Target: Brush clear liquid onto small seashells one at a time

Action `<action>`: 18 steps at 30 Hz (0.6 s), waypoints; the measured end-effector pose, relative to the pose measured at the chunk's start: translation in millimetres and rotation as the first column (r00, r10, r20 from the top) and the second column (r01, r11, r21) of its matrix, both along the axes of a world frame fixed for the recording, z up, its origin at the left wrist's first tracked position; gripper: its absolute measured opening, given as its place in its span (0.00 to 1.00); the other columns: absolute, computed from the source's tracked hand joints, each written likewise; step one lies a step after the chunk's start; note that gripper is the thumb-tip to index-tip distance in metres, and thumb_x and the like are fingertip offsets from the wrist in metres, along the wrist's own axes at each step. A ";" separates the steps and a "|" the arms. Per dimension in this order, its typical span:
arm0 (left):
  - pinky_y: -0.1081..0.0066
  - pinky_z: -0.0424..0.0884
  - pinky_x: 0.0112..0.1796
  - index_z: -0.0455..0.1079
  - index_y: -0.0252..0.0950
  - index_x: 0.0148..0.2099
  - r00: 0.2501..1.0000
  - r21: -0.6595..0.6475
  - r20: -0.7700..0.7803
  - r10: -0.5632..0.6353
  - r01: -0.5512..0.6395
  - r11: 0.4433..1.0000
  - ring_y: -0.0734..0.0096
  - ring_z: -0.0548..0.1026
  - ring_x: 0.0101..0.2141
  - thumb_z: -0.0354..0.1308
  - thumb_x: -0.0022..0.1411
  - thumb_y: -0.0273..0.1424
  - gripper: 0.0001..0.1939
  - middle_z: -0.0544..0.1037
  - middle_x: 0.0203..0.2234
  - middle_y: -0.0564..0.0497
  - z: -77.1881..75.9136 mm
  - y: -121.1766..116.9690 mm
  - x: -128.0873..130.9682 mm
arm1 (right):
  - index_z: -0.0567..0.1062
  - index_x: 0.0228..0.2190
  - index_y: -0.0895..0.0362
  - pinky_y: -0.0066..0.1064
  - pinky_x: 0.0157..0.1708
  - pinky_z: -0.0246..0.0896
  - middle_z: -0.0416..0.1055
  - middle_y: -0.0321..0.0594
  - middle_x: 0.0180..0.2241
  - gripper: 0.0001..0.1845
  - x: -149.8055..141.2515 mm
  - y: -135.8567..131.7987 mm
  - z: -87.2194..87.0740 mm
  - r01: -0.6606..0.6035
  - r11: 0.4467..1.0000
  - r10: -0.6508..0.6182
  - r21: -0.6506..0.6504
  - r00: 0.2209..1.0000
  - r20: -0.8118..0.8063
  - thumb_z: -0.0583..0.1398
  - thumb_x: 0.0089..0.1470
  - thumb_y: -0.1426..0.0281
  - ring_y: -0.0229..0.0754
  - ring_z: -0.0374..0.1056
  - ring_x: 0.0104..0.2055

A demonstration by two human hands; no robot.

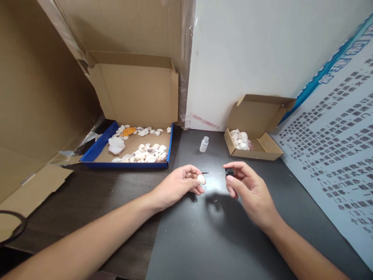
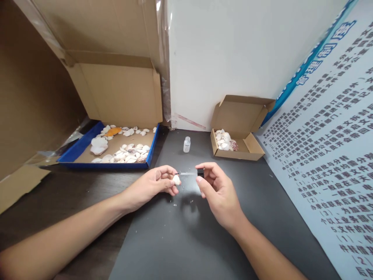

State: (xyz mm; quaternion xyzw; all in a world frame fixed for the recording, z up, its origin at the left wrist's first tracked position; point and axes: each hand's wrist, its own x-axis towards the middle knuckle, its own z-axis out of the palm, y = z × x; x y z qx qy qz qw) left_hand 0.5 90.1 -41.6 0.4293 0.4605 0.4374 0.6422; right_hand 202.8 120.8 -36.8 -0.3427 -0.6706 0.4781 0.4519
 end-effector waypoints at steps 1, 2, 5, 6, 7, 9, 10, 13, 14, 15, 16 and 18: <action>0.73 0.72 0.35 0.65 0.31 0.41 1.000 0.005 0.004 0.000 0.000 1.000 0.76 0.77 0.30 0.65 0.54 0.32 0.15 0.74 0.31 0.51 -0.4 0.2 -0.4 | 0.72 0.40 0.55 0.26 0.20 0.57 0.59 0.30 0.22 0.09 -0.4 0.2 0.1 0.004 1.000 -0.004 0.003 1.000 0.006 0.60 0.57 0.66 0.35 0.58 0.20; 0.72 0.71 0.36 0.66 0.31 0.40 1.000 0.009 0.005 0.001 -0.001 1.000 0.76 0.76 0.30 0.66 0.53 0.32 0.16 0.74 0.32 0.51 -0.4 0.2 -0.7 | 0.72 0.40 0.55 0.26 0.19 0.56 0.59 0.30 0.22 0.09 -0.6 0.2 0.0 0.007 1.000 -0.007 0.007 1.000 0.011 0.60 0.58 0.65 0.35 0.58 0.20; 0.73 0.70 0.37 0.67 0.30 0.39 1.000 0.013 -0.012 0.002 -0.001 1.000 0.77 0.75 0.31 0.67 0.52 0.34 0.17 0.74 0.32 0.52 2.1 -1.3 -0.5 | 0.71 0.39 0.55 0.26 0.19 0.54 0.60 0.31 0.22 0.09 -0.5 0.1 -1.0 0.019 0.999 -0.021 0.031 0.999 0.040 0.59 0.58 0.63 0.35 0.57 0.20; 0.73 0.70 0.37 0.67 0.30 0.39 1.000 0.014 -0.020 0.002 -0.002 1.000 0.77 0.75 0.31 0.67 0.52 0.34 0.17 0.74 0.31 0.52 3.7 -2.1 -0.3 | 0.71 0.38 0.56 0.27 0.20 0.54 0.60 0.31 0.22 0.09 -0.2 0.1 -1.7 0.026 0.999 -0.028 0.044 0.998 0.055 0.59 0.58 0.63 0.36 0.57 0.20; 0.74 0.69 0.37 0.67 0.30 0.39 1.000 0.017 -0.028 0.005 -0.005 1.000 0.78 0.74 0.31 0.67 0.52 0.34 0.17 0.74 0.31 0.52 5.3 -2.8 0.0 | 0.71 0.38 0.56 0.27 0.21 0.53 0.60 0.31 0.22 0.09 0.1 0.2 -2.5 0.031 0.998 -0.035 0.059 0.997 0.070 0.59 0.59 0.63 0.36 0.57 0.21; 0.75 0.68 0.37 0.67 0.30 0.39 0.999 0.023 -0.044 0.017 -0.016 1.000 0.79 0.73 0.31 0.67 0.53 0.35 0.17 0.74 0.30 0.52 8.2 -3.9 0.2 | 0.70 0.36 0.56 0.28 0.22 0.53 0.60 0.31 0.22 0.09 0.8 0.5 -4.3 0.038 0.996 -0.046 0.080 0.994 0.095 0.59 0.60 0.63 0.36 0.57 0.22; 0.75 0.67 0.37 0.68 0.30 0.38 0.998 0.031 -0.060 0.024 -0.022 0.999 0.79 0.73 0.30 0.66 0.54 0.35 0.16 0.74 0.29 0.52 9.3 -4.2 0.1 | 0.69 0.35 0.56 0.28 0.23 0.53 0.60 0.31 0.22 0.09 1.1 0.7 -5.2 0.038 0.996 -0.047 0.086 0.994 0.102 0.58 0.60 0.62 0.36 0.57 0.22; 0.76 0.65 0.37 0.67 0.31 0.35 0.987 0.088 -0.158 0.025 -0.011 0.996 0.80 0.70 0.29 0.63 0.58 0.37 0.13 0.73 0.26 0.54 10.0 -4.5 -0.6 | 0.67 0.32 0.55 0.28 0.24 0.52 0.59 0.30 0.22 0.11 2.0 1.7 -6.6 0.032 0.996 -0.042 0.086 0.992 0.122 0.56 0.62 0.61 0.37 0.56 0.23; 0.76 0.64 0.36 0.67 0.31 0.35 0.980 0.110 -0.197 0.020 0.002 0.994 0.81 0.69 0.29 0.61 0.59 0.37 0.13 0.72 0.26 0.55 9.4 -4.6 -0.9 | 0.66 0.31 0.55 0.29 0.24 0.52 0.59 0.30 0.22 0.12 2.2 2.0 -6.5 0.032 0.996 -0.043 0.087 0.990 0.133 0.56 0.62 0.61 0.37 0.56 0.23; 0.76 0.63 0.35 0.66 0.32 0.34 0.973 0.132 -0.230 0.013 0.018 0.991 0.81 0.68 0.29 0.60 0.60 0.37 0.13 0.71 0.25 0.55 8.6 -4.8 -1.1 | 0.66 0.30 0.55 0.29 0.24 0.51 0.59 0.30 0.22 0.12 2.4 2.3 -6.2 0.035 0.995 -0.048 0.091 0.988 0.146 0.56 0.63 0.61 0.37 0.56 0.23; 0.76 0.62 0.35 0.66 0.32 0.35 0.967 0.150 -0.256 0.005 0.035 0.988 0.80 0.68 0.29 0.60 0.61 0.38 0.13 0.71 0.25 0.56 7.6 -5.1 -1.2 | 0.65 0.29 0.55 0.29 0.24 0.51 0.59 0.30 0.21 0.13 2.5 2.4 -5.8 0.038 0.995 -0.053 0.096 0.986 0.159 0.56 0.62 0.61 0.37 0.55 0.23; 0.76 0.62 0.34 0.64 0.34 0.36 0.957 0.170 -0.289 -0.014 0.066 0.983 0.79 0.68 0.30 0.58 0.61 0.40 0.14 0.70 0.26 0.56 5.4 -6.3 -0.9 | 0.64 0.27 0.55 0.29 0.24 0.51 0.58 0.30 0.21 0.15 2.7 2.3 -4.5 0.045 0.993 -0.064 0.106 0.982 0.180 0.56 0.62 0.61 0.37 0.55 0.23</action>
